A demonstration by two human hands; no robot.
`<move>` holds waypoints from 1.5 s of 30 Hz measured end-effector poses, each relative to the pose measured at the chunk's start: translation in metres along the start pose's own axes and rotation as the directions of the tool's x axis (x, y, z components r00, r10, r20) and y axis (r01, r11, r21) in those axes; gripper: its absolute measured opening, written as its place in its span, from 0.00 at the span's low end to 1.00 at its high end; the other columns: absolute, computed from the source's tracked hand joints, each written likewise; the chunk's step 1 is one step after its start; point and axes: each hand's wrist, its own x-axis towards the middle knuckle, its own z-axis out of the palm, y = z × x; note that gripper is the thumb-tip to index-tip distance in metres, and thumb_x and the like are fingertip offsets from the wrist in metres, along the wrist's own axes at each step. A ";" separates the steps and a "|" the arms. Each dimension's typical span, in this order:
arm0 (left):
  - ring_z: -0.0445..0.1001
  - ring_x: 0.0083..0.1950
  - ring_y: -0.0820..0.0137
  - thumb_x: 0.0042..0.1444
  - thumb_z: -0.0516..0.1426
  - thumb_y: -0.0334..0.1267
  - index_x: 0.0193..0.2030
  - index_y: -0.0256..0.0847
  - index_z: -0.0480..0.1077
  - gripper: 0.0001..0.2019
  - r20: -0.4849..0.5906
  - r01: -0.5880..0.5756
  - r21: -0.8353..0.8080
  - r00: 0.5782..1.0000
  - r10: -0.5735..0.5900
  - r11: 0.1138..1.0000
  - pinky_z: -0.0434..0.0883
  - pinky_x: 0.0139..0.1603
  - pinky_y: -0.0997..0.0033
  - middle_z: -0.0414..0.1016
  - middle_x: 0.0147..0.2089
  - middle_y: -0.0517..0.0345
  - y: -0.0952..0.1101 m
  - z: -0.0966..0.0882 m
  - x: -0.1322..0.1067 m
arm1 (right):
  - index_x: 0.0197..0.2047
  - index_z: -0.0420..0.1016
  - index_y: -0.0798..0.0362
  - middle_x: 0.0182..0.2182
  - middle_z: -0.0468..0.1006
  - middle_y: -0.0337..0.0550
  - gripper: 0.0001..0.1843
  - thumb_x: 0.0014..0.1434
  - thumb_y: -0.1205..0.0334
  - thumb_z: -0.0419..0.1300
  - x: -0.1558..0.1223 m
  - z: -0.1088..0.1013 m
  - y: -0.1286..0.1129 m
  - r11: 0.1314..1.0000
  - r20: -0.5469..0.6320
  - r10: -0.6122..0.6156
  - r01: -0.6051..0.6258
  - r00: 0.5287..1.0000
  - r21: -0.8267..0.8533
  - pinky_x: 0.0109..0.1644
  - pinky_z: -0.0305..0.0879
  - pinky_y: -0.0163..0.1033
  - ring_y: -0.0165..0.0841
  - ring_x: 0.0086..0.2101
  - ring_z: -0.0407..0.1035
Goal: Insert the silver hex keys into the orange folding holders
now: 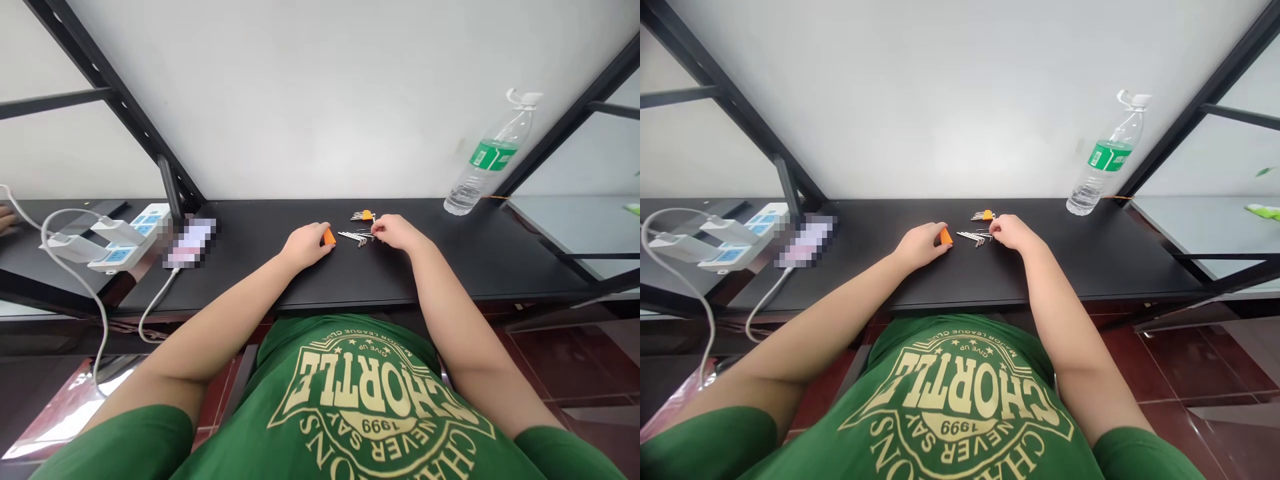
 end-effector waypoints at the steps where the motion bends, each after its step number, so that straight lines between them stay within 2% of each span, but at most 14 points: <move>1: 0.80 0.50 0.57 0.65 0.62 0.47 0.62 0.44 0.73 0.21 0.001 0.002 -0.001 1.000 -0.002 1.000 0.72 0.45 0.62 0.81 0.50 0.52 0.000 0.000 0.000 | 0.36 0.82 0.50 0.36 0.83 0.41 0.09 0.61 0.70 0.60 0.000 0.000 -0.001 1.000 0.005 -0.004 0.004 1.000 0.004 0.39 0.63 0.37 0.34 0.35 0.73; 6: 0.80 0.51 0.57 0.66 0.62 0.48 0.64 0.44 0.72 0.22 0.009 0.012 0.002 1.000 -0.012 1.000 0.72 0.46 0.62 0.81 0.50 0.52 -0.001 0.001 0.000 | 0.37 0.81 0.50 0.36 0.84 0.40 0.08 0.61 0.69 0.60 -0.007 -0.005 -0.005 0.995 -0.024 0.056 -0.053 0.998 0.083 0.38 0.63 0.37 0.33 0.34 0.74; 10: 0.79 0.52 0.57 0.66 0.62 0.48 0.65 0.43 0.72 0.23 0.004 -0.001 -0.008 1.000 0.001 1.000 0.73 0.47 0.62 0.81 0.50 0.51 -0.002 0.001 0.000 | 0.37 0.81 0.50 0.35 0.84 0.40 0.07 0.59 0.69 0.62 -0.012 -0.011 -0.006 0.989 0.046 0.104 -0.108 0.993 0.104 0.37 0.64 0.36 0.33 0.34 0.75; 15: 0.80 0.53 0.56 0.65 0.62 0.47 0.65 0.44 0.72 0.23 0.004 0.005 -0.013 1.000 -0.005 1.000 0.73 0.48 0.61 0.81 0.51 0.50 -0.001 0.002 0.000 | 0.37 0.82 0.50 0.34 0.84 0.40 0.07 0.60 0.70 0.63 -0.013 -0.012 -0.005 0.985 0.101 0.116 -0.127 0.988 0.118 0.37 0.65 0.35 0.33 0.33 0.75; 21: 0.80 0.52 0.57 0.66 0.62 0.48 0.64 0.44 0.72 0.23 0.016 0.014 -0.007 1.000 -0.014 1.000 0.73 0.48 0.61 0.81 0.50 0.51 -0.001 0.001 0.000 | 0.39 0.82 0.50 0.33 0.83 0.39 0.06 0.60 0.69 0.64 -0.014 -0.014 -0.002 0.974 0.077 0.127 -0.139 0.989 0.178 0.37 0.67 0.35 0.33 0.32 0.76; 29: 0.79 0.52 0.57 0.66 0.61 0.48 0.65 0.43 0.72 0.23 0.018 0.009 -0.002 1.000 -0.009 1.000 0.73 0.48 0.62 0.81 0.50 0.51 0.000 0.000 -0.001 | 0.38 0.82 0.51 0.32 0.83 0.40 0.07 0.60 0.71 0.63 -0.015 -0.018 0.002 0.975 0.172 0.103 -0.133 0.980 0.177 0.36 0.68 0.34 0.32 0.31 0.77; 34: 0.80 0.53 0.56 0.66 0.62 0.47 0.65 0.44 0.72 0.23 0.018 0.009 -0.010 1.000 -0.009 1.000 0.73 0.48 0.62 0.81 0.51 0.50 0.000 0.000 -0.001 | 0.39 0.83 0.50 0.32 0.83 0.40 0.08 0.61 0.69 0.63 -0.013 -0.012 -0.002 0.982 0.116 0.133 -0.147 0.984 0.121 0.37 0.66 0.35 0.33 0.31 0.76; 39: 0.80 0.54 0.56 0.66 0.62 0.47 0.65 0.44 0.72 0.23 0.012 0.014 -0.013 1.000 -0.013 1.000 0.74 0.49 0.61 0.82 0.51 0.51 0.000 0.000 -0.001 | 0.38 0.85 0.50 0.41 0.85 0.42 0.10 0.64 0.69 0.61 -0.005 0.001 -0.015 1.000 -0.001 0.018 -0.018 1.000 0.014 0.41 0.64 0.36 0.34 0.38 0.75; 45: 0.80 0.54 0.56 0.66 0.61 0.48 0.65 0.45 0.71 0.23 0.024 0.016 -0.005 1.000 -0.016 1.000 0.74 0.49 0.61 0.82 0.52 0.50 0.000 -0.001 -0.001 | 0.39 0.86 0.49 0.42 0.85 0.44 0.11 0.66 0.68 0.61 0.001 0.011 -0.027 0.999 0.010 -0.018 0.018 1.000 -0.028 0.44 0.65 0.37 0.36 0.40 0.75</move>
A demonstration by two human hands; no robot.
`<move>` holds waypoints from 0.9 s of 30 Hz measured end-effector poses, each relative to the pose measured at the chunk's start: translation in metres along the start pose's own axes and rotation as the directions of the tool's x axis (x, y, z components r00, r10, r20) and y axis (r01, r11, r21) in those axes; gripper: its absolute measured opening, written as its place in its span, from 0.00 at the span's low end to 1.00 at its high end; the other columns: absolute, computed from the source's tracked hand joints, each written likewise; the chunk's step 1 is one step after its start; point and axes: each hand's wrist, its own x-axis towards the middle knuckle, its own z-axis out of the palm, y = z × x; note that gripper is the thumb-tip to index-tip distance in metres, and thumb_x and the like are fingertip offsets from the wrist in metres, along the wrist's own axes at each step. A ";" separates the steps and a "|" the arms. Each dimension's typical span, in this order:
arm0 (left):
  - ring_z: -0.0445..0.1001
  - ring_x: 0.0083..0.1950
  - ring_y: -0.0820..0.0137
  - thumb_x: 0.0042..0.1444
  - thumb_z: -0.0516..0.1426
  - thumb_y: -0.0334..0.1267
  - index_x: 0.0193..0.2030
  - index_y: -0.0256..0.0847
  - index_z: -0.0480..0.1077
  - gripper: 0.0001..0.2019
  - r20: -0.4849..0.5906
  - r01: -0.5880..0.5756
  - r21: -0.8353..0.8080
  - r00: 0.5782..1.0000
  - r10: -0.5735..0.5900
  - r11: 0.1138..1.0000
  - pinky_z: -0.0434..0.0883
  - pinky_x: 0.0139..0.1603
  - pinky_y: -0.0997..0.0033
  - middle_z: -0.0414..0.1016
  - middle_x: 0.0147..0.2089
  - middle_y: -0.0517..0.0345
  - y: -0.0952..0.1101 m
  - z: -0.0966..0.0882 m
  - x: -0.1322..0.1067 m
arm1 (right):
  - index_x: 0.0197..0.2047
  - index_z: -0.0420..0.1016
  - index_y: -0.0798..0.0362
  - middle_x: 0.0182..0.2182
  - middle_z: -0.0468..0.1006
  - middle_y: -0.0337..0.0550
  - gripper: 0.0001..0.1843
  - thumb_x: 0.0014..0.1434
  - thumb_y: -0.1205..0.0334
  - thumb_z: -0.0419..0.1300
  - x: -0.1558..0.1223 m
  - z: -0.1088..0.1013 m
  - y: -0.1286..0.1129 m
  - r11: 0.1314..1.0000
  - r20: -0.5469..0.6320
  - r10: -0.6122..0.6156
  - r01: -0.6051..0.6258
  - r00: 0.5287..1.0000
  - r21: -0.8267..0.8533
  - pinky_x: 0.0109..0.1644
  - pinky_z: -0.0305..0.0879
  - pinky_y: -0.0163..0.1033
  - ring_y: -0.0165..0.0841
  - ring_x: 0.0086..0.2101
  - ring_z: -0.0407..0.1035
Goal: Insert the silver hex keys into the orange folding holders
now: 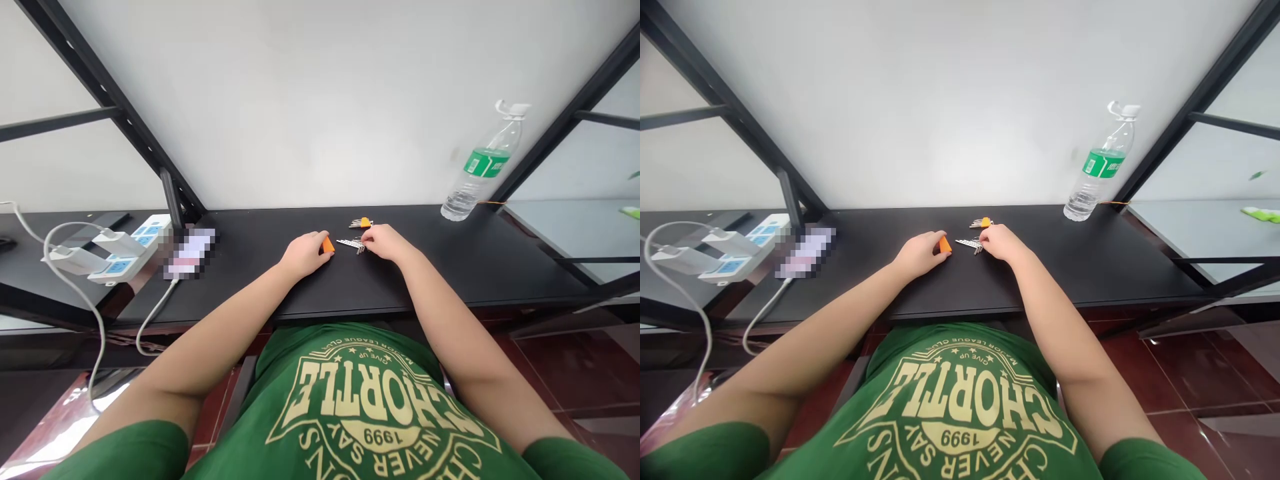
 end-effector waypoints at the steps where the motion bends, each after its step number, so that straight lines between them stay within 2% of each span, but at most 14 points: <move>1: 0.80 0.54 0.56 0.66 0.61 0.48 0.65 0.45 0.71 0.23 0.002 0.004 0.001 1.000 -0.004 1.000 0.74 0.49 0.62 0.82 0.53 0.50 0.001 -0.001 0.000 | 0.39 0.86 0.49 0.42 0.84 0.44 0.12 0.67 0.68 0.60 0.000 0.000 0.000 1.000 -0.006 -0.011 0.010 1.000 -0.004 0.45 0.66 0.38 0.36 0.41 0.75; 7: 0.80 0.56 0.56 0.66 0.61 0.47 0.67 0.44 0.70 0.24 0.007 0.005 -0.007 1.000 -0.005 1.000 0.74 0.51 0.62 0.81 0.54 0.50 0.001 -0.001 0.000 | 0.44 0.86 0.50 0.49 0.82 0.45 0.12 0.66 0.70 0.60 0.002 0.001 0.010 1.000 -0.104 -0.011 0.011 0.994 -0.003 0.51 0.67 0.38 0.37 0.47 0.74; 12: 0.79 0.56 0.56 0.66 0.60 0.47 0.66 0.46 0.70 0.24 0.014 0.015 -0.006 1.000 -0.015 1.000 0.74 0.51 0.62 0.81 0.53 0.50 0.000 -0.001 0.000 | 0.38 0.83 0.49 0.42 0.83 0.43 0.07 0.65 0.66 0.63 0.001 -0.001 0.009 0.999 -0.053 0.008 -0.006 0.999 0.034 0.44 0.66 0.37 0.35 0.41 0.74; 16: 0.79 0.53 0.56 0.66 0.60 0.48 0.65 0.46 0.71 0.22 0.017 0.014 0.002 1.000 -0.014 1.000 0.74 0.50 0.61 0.81 0.50 0.50 0.000 -0.003 -0.001 | 0.33 0.81 0.50 0.39 0.83 0.42 0.08 0.63 0.67 0.62 0.000 -0.003 0.005 0.995 -0.015 0.074 -0.073 0.997 0.068 0.39 0.64 0.36 0.34 0.37 0.74; 23: 0.79 0.52 0.56 0.67 0.59 0.48 0.65 0.45 0.71 0.23 0.011 0.004 0.002 1.000 -0.004 1.000 0.74 0.48 0.61 0.81 0.49 0.51 -0.003 -0.002 -0.001 | 0.32 0.81 0.50 0.38 0.84 0.42 0.09 0.61 0.69 0.61 -0.003 -0.007 0.006 0.983 0.010 0.136 -0.136 0.991 0.124 0.35 0.64 0.35 0.33 0.34 0.74; 27: 0.79 0.52 0.56 0.66 0.59 0.48 0.65 0.45 0.71 0.23 0.008 -0.003 -0.005 1.000 0.003 1.000 0.74 0.49 0.60 0.81 0.49 0.51 -0.004 0.000 0.000 | 0.35 0.82 0.49 0.38 0.86 0.41 0.08 0.59 0.70 0.63 -0.005 -0.012 0.006 0.963 0.033 0.196 -0.199 0.980 0.180 0.35 0.65 0.35 0.34 0.35 0.76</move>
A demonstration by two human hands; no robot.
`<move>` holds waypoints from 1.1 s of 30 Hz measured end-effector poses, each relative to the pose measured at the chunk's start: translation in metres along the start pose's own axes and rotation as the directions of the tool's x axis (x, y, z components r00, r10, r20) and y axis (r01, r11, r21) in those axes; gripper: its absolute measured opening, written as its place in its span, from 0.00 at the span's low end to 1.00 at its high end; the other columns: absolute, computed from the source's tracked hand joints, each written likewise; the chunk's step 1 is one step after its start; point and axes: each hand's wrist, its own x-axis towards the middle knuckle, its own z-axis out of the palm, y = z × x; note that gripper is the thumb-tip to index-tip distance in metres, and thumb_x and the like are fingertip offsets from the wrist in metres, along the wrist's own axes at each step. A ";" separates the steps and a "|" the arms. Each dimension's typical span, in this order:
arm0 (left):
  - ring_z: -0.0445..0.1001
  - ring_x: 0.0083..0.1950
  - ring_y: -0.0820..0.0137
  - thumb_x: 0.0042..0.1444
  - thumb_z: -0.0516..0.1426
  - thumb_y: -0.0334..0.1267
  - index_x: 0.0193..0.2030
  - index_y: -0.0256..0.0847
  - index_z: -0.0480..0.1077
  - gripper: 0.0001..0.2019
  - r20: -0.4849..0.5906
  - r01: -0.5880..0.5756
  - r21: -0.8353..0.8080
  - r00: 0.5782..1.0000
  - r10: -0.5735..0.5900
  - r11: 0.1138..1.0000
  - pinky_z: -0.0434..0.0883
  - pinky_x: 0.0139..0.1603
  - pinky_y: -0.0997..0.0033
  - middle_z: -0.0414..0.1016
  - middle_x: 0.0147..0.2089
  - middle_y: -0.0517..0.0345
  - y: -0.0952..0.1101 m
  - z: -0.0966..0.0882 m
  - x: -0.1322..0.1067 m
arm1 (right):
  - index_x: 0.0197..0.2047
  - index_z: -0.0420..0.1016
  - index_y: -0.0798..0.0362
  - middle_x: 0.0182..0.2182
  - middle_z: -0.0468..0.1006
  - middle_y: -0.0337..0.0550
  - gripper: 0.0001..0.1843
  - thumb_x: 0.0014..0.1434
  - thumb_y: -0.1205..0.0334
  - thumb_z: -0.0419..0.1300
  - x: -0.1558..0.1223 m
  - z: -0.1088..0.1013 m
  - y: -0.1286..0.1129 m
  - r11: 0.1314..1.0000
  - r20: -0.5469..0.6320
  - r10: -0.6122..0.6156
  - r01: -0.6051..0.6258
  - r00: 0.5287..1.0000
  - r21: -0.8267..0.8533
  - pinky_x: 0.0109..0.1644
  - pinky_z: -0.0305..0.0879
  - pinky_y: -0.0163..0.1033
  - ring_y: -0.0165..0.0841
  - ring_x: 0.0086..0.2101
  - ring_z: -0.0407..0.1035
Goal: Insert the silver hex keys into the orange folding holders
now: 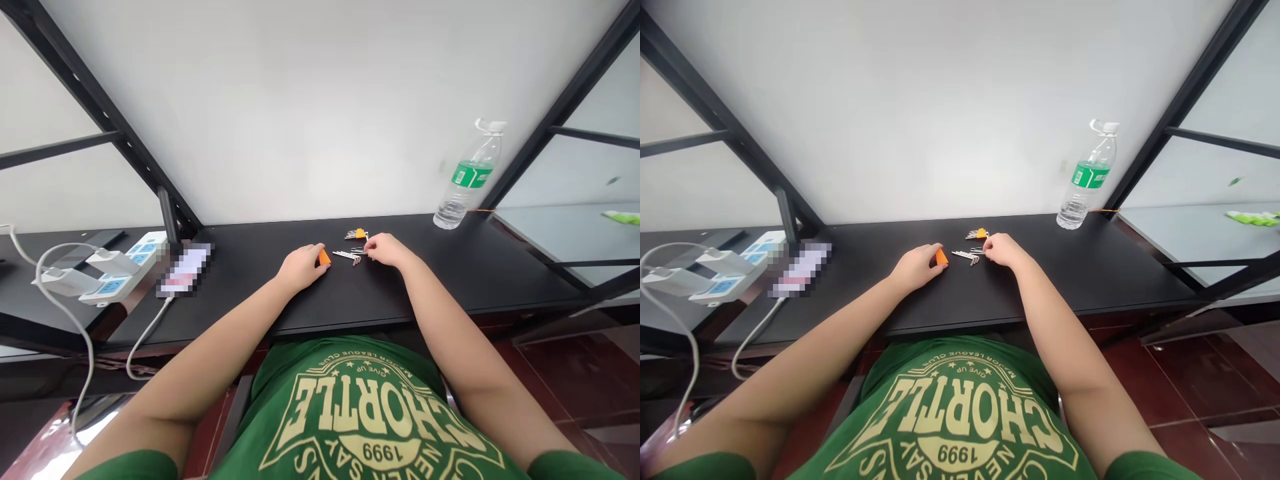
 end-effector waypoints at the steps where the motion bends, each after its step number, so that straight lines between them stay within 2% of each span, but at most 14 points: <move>1: 0.80 0.52 0.56 0.66 0.59 0.48 0.65 0.45 0.71 0.23 -0.001 0.000 -0.001 1.000 0.000 1.000 0.75 0.49 0.60 0.81 0.49 0.51 0.000 0.000 0.000 | 0.36 0.82 0.49 0.39 0.86 0.41 0.08 0.58 0.70 0.63 0.000 -0.001 0.000 1.000 -0.002 0.013 -0.013 1.000 0.011 0.36 0.65 0.35 0.34 0.36 0.76; 8: 0.79 0.52 0.56 0.67 0.60 0.48 0.66 0.44 0.71 0.24 0.001 0.003 -0.004 1.000 -0.003 1.000 0.75 0.49 0.60 0.81 0.50 0.50 0.001 0.001 0.001 | 0.37 0.83 0.49 0.44 0.86 0.42 0.09 0.57 0.72 0.65 0.001 0.000 0.000 0.999 -0.012 0.049 -0.049 0.999 0.001 0.37 0.65 0.34 0.34 0.39 0.77; 13: 0.79 0.52 0.56 0.67 0.60 0.47 0.66 0.44 0.71 0.24 -0.010 0.002 -0.002 1.000 -0.002 1.000 0.75 0.49 0.61 0.81 0.49 0.51 0.000 0.002 0.001 | 0.39 0.83 0.49 0.44 0.86 0.42 0.10 0.57 0.73 0.64 0.005 0.003 0.003 0.999 -0.004 0.044 -0.044 0.999 0.020 0.38 0.65 0.35 0.34 0.38 0.76; 16: 0.79 0.52 0.56 0.66 0.61 0.47 0.66 0.45 0.71 0.24 -0.011 0.004 -0.008 1.000 -0.004 1.000 0.75 0.49 0.60 0.81 0.49 0.51 -0.001 0.002 0.001 | 0.38 0.82 0.49 0.44 0.85 0.42 0.10 0.58 0.72 0.63 0.007 0.004 0.006 1.000 -0.007 0.006 -0.006 1.000 0.002 0.38 0.65 0.36 0.34 0.39 0.75; 18: 0.79 0.53 0.56 0.66 0.61 0.47 0.67 0.45 0.71 0.24 -0.010 0.000 -0.007 1.000 0.000 1.000 0.74 0.49 0.60 0.81 0.50 0.51 -0.001 0.003 0.001 | 0.38 0.82 0.50 0.46 0.83 0.44 0.07 0.60 0.70 0.63 0.008 0.006 0.008 0.998 -0.064 -0.050 0.048 0.997 -0.036 0.42 0.66 0.36 0.35 0.41 0.75; 20: 0.79 0.53 0.56 0.66 0.61 0.47 0.66 0.44 0.71 0.24 -0.011 -0.002 -0.007 1.000 0.001 1.000 0.74 0.49 0.61 0.81 0.51 0.51 -0.001 0.003 0.001 | 0.42 0.82 0.50 0.51 0.80 0.46 0.05 0.64 0.65 0.64 0.009 0.008 0.009 0.993 -0.121 -0.095 0.085 0.988 -0.087 0.45 0.67 0.37 0.36 0.43 0.74; 23: 0.79 0.53 0.56 0.66 0.61 0.47 0.66 0.44 0.71 0.23 -0.014 -0.002 -0.014 1.000 0.002 1.000 0.74 0.49 0.61 0.81 0.51 0.51 -0.001 0.004 0.002 | 0.54 0.82 0.50 0.58 0.75 0.50 0.14 0.68 0.57 0.64 0.010 0.010 0.011 0.989 -0.136 -0.088 0.071 0.987 -0.127 0.45 0.69 0.39 0.36 0.41 0.74; 25: 0.79 0.53 0.56 0.66 0.61 0.46 0.66 0.44 0.71 0.23 -0.014 -0.003 -0.016 1.000 0.003 1.000 0.74 0.49 0.61 0.81 0.50 0.50 -0.001 0.003 0.002 | 0.58 0.81 0.50 0.61 0.73 0.51 0.16 0.69 0.59 0.62 0.010 0.010 0.012 0.989 -0.136 -0.074 0.056 0.988 -0.137 0.46 0.69 0.39 0.35 0.42 0.75; 30: 0.80 0.53 0.56 0.66 0.61 0.47 0.66 0.44 0.71 0.23 -0.004 0.004 -0.016 1.000 -0.004 1.000 0.74 0.48 0.62 0.81 0.51 0.50 0.001 0.002 0.001 | 0.48 0.86 0.51 0.55 0.78 0.50 0.14 0.70 0.69 0.58 0.012 0.007 0.014 0.976 -0.099 -0.115 0.094 0.988 -0.199 0.52 0.68 0.38 0.39 0.50 0.75; 33: 0.80 0.54 0.55 0.66 0.61 0.46 0.67 0.44 0.71 0.24 -0.002 0.005 -0.020 1.000 -0.005 1.000 0.74 0.49 0.61 0.81 0.52 0.50 0.001 0.001 0.002 | 0.42 0.86 0.50 0.51 0.81 0.48 0.14 0.69 0.71 0.58 0.011 0.005 0.013 0.969 -0.108 -0.127 0.101 0.986 -0.224 0.50 0.67 0.38 0.38 0.49 0.75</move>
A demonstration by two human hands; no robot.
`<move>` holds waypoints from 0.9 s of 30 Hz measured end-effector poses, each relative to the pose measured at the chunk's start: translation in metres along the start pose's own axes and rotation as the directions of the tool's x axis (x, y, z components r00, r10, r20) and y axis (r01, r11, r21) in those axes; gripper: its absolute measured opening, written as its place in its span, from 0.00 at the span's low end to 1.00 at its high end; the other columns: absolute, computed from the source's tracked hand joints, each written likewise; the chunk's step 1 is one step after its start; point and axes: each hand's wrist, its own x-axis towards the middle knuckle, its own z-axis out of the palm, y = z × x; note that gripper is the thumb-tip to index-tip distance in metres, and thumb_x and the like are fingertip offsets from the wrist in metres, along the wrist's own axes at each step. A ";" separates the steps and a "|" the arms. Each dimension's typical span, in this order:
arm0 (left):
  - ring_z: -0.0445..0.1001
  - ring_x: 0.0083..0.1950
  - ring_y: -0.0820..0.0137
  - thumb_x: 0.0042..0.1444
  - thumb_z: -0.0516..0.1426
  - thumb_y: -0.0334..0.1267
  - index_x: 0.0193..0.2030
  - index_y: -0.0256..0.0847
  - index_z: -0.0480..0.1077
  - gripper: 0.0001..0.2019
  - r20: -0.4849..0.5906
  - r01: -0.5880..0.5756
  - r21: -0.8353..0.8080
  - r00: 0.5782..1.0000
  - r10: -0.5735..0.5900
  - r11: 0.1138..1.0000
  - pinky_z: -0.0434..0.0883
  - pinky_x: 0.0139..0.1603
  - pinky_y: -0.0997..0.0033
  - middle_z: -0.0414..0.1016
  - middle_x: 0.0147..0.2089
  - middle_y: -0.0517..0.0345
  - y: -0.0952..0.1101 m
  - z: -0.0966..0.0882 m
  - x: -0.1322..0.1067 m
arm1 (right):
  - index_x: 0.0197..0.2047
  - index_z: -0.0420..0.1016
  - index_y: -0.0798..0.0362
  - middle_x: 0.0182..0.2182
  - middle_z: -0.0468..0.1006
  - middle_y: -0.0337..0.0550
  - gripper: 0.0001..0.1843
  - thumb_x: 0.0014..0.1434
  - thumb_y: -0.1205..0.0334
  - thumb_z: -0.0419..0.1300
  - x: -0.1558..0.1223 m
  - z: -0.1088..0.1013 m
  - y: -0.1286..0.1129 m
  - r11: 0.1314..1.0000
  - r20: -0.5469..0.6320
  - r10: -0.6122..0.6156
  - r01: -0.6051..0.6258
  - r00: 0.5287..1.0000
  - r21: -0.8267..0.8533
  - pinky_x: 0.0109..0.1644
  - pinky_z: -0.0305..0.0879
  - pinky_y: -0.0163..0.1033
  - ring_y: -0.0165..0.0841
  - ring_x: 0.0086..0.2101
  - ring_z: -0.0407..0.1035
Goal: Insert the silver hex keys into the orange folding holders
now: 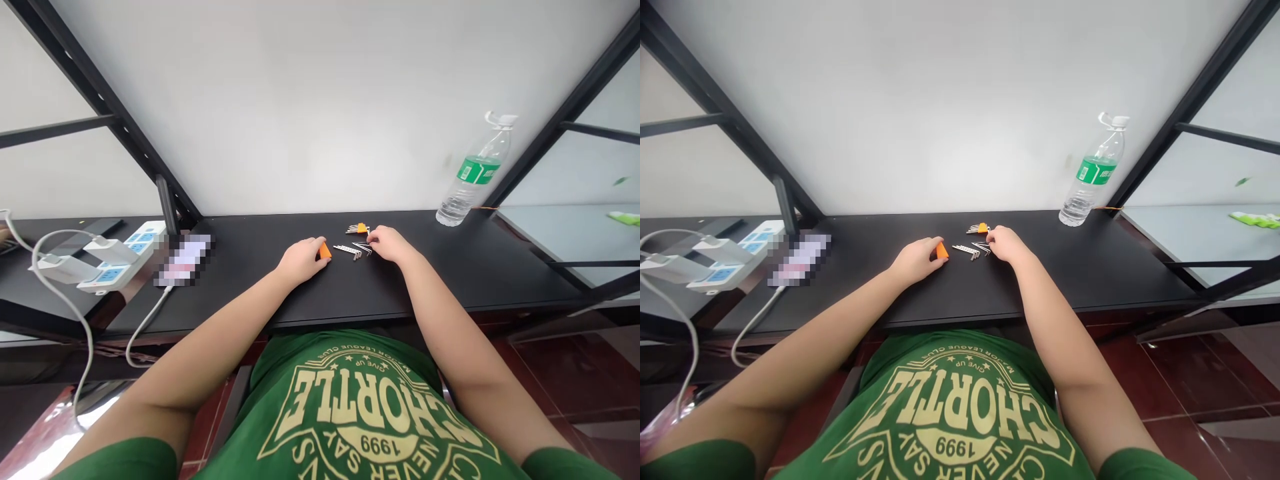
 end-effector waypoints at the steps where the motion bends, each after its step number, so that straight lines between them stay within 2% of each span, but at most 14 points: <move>1: 0.80 0.54 0.56 0.66 0.61 0.46 0.67 0.44 0.70 0.24 0.001 0.001 0.000 1.000 -0.001 1.000 0.74 0.49 0.61 0.81 0.53 0.50 0.000 0.000 0.000 | 0.41 0.86 0.50 0.49 0.82 0.47 0.14 0.68 0.71 0.58 -0.001 -0.001 0.000 1.000 0.006 0.009 -0.009 1.000 -0.001 0.49 0.67 0.38 0.38 0.47 0.75; 3: 0.80 0.54 0.56 0.66 0.61 0.46 0.67 0.44 0.70 0.24 0.004 0.001 0.002 1.000 -0.001 1.000 0.74 0.49 0.61 0.81 0.53 0.50 0.000 -0.001 0.000 | 0.41 0.86 0.50 0.47 0.83 0.46 0.14 0.67 0.72 0.59 -0.002 -0.003 -0.001 0.999 0.030 0.039 -0.039 0.999 0.005 0.46 0.66 0.37 0.37 0.44 0.75; 5: 0.80 0.54 0.56 0.66 0.61 0.46 0.67 0.44 0.70 0.24 0.004 -0.001 0.002 1.000 0.001 1.000 0.74 0.49 0.61 0.81 0.53 0.50 0.001 -0.001 0.000 | 0.47 0.87 0.49 0.49 0.83 0.46 0.16 0.67 0.72 0.58 -0.003 -0.004 -0.001 0.998 0.023 0.053 -0.053 0.998 0.026 0.46 0.67 0.37 0.37 0.44 0.76; 7: 0.80 0.54 0.56 0.66 0.61 0.46 0.67 0.44 0.71 0.24 0.001 -0.004 -0.001 1.000 0.004 1.000 0.74 0.49 0.61 0.81 0.52 0.50 0.001 -0.001 0.000 | 0.55 0.87 0.46 0.54 0.82 0.47 0.21 0.68 0.71 0.57 -0.004 -0.004 -0.001 0.998 0.008 0.033 -0.033 0.999 0.050 0.51 0.67 0.36 0.37 0.48 0.76; 9: 0.80 0.54 0.56 0.66 0.61 0.46 0.66 0.44 0.71 0.24 -0.001 -0.005 -0.001 1.000 0.005 1.000 0.74 0.49 0.61 0.82 0.52 0.50 0.001 -0.001 0.000 | 0.59 0.87 0.44 0.58 0.80 0.47 0.24 0.69 0.70 0.56 -0.004 -0.003 0.000 0.998 0.030 0.015 -0.017 0.999 0.053 0.56 0.67 0.37 0.38 0.52 0.75; 13: 0.80 0.54 0.56 0.66 0.61 0.47 0.66 0.44 0.71 0.24 0.001 -0.003 0.008 1.000 0.002 1.000 0.74 0.50 0.61 0.82 0.52 0.50 0.000 0.000 0.001 | 0.56 0.89 0.47 0.61 0.79 0.48 0.24 0.67 0.72 0.56 -0.005 -0.007 0.005 0.998 0.075 0.061 -0.063 0.995 0.024 0.61 0.66 0.38 0.41 0.57 0.74; 18: 0.79 0.55 0.56 0.67 0.61 0.48 0.67 0.44 0.70 0.25 0.009 0.003 0.013 1.000 -0.004 1.000 0.74 0.51 0.62 0.81 0.53 0.51 0.000 0.001 0.001 | 0.50 0.90 0.47 0.61 0.82 0.44 0.20 0.62 0.72 0.60 -0.007 -0.013 0.009 0.992 0.090 0.110 -0.115 0.990 0.059 0.54 0.68 0.36 0.41 0.56 0.75; 23: 0.79 0.54 0.56 0.67 0.61 0.47 0.67 0.43 0.71 0.24 -0.005 -0.008 0.024 1.000 0.008 1.000 0.74 0.50 0.61 0.82 0.52 0.50 0.001 0.001 0.001 | 0.43 0.88 0.49 0.52 0.86 0.46 0.12 0.61 0.68 0.64 -0.009 -0.012 -0.004 0.988 0.121 0.116 -0.127 0.986 0.091 0.44 0.67 0.36 0.38 0.45 0.78; 27: 0.80 0.53 0.55 0.66 0.61 0.47 0.66 0.44 0.72 0.23 -0.016 -0.016 -0.004 1.000 0.016 1.000 0.74 0.50 0.61 0.82 0.52 0.50 0.000 0.001 0.000 | 0.37 0.86 0.49 0.43 0.86 0.46 0.06 0.62 0.59 0.67 -0.010 -0.006 -0.017 0.988 0.120 0.083 -0.098 0.989 0.119 0.38 0.66 0.38 0.37 0.37 0.77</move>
